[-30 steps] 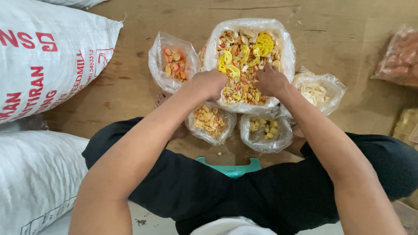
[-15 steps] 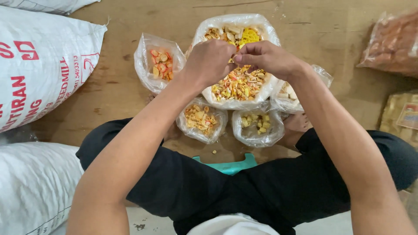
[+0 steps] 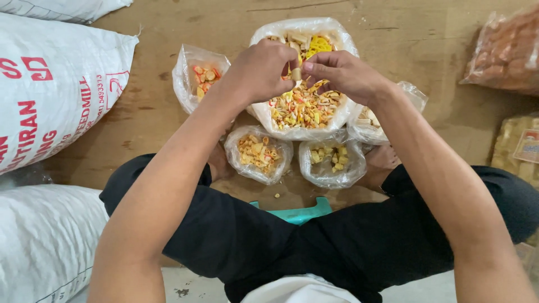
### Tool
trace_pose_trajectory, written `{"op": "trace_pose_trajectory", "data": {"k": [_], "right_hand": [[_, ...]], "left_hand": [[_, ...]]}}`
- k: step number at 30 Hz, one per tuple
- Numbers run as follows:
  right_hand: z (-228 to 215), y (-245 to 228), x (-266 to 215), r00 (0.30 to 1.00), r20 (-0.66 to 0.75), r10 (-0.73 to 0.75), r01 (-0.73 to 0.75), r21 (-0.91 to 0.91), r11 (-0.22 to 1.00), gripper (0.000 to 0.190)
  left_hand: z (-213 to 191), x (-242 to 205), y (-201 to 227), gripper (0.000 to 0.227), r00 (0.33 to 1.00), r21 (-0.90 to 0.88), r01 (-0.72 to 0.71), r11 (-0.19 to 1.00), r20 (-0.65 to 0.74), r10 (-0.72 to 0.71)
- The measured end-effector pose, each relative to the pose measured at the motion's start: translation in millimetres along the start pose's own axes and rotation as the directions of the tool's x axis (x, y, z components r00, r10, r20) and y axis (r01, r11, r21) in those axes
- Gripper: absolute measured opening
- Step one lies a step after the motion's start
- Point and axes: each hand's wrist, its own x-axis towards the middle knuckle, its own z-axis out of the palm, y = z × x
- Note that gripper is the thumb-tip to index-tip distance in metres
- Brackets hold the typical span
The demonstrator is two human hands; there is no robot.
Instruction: The person sits on the floor and sorts mixed snack items by hand from a large central plastic bag into several smaller clear plastic bags. They pick out specific snack types and place them into the surrounding bags.
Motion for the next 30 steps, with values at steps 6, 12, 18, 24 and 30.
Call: {"op": "trace_pose_trajectory", "data": {"k": [6, 12, 18, 24, 30], "right_hand": [[-1.3, -1.3, 7.8, 0.995, -0.067, 0.08, -0.079, 0.02, 0.997, 0.023], [-11.1, 63.4, 44.3, 0.99, -0.139, 0.012, -0.012, 0.0, 1.0, 0.027], [1.4, 141.6, 98.7, 0.998, -0.062, 0.02, -0.047, -0.481, 0.875, 0.03], [44.1, 159.4, 89.6, 0.934, 0.054, -0.353, 0.166, -0.941, 0.296, 0.043], [71.4, 170.8, 108.1, 0.805, 0.116, -0.582, 0.212, -0.972, 0.099, 0.035]], "left_hand": [[-5.4, -22.4, 3.9, 0.019, 0.939, 0.061, 0.094, 0.994, 0.325, -0.109], [96.3, -31.2, -68.4, 0.022, 0.896, 0.178, 0.113, 0.978, 0.407, -0.177], [168.0, -52.5, -74.2, 0.036, 0.829, 0.258, 0.074, 0.963, 0.522, -0.204], [151.3, -71.4, -56.4, 0.012, 0.862, 0.335, 0.03, 0.942, 0.468, -0.194], [139.6, -78.3, -49.7, 0.013, 0.897, 0.34, 0.082, 0.937, 0.385, -0.218]]}}
